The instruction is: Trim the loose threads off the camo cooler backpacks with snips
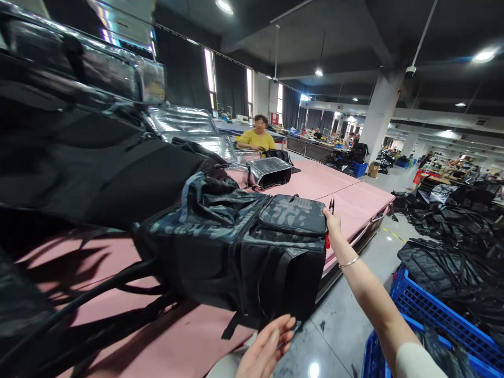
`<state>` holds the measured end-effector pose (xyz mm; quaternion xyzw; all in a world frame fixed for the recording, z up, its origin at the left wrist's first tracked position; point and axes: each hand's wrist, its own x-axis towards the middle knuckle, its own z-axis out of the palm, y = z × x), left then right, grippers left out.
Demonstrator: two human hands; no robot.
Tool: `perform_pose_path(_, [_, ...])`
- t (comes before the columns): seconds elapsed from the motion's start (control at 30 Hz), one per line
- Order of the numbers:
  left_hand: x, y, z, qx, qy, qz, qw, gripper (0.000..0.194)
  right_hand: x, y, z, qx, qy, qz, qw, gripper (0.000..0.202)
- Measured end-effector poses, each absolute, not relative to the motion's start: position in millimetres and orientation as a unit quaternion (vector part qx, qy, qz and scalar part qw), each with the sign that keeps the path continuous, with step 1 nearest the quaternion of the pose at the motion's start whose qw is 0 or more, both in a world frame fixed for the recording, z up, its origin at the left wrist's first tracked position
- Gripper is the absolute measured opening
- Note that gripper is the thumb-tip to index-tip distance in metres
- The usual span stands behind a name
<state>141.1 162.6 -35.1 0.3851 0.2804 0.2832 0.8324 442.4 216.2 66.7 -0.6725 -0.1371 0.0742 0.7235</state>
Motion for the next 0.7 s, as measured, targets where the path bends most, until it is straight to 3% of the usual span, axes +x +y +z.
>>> perform_pose_path(0.17, [178.5, 170.3, 0.4, 0.272, 0.209, 0.225, 0.912, 0.029, 435.2, 215.4, 64.6, -0.677, -0.141, 0.058, 0.720, 0.026])
perform_pose_path(0.23, [184.0, 185.2, 7.6, 0.171, 0.198, 0.262, 0.929, 0.021, 435.0, 215.1, 64.3, -0.678, -0.143, 0.052, 0.719, 0.026])
perform_pose_path(0.3, [179.2, 203.7, 11.0, 0.078, 0.192, 0.330, 0.921, 0.025, 435.5, 213.9, 63.8, -0.677, -0.144, 0.049, 0.720, 0.026])
perform_pose_path(0.53, [80.9, 255.9, 2.9, -0.063, 0.273, 0.541, 0.793, 0.020, 440.5, 206.2, 62.3, -0.666, -0.146, 0.073, 0.728, 0.033])
perform_pose_path(0.7, [-28.7, 257.6, -36.2, -0.085, 0.350, 0.646, 0.674, 0.017, 441.9, 200.2, 63.3, -0.659, -0.142, 0.103, 0.731, 0.039])
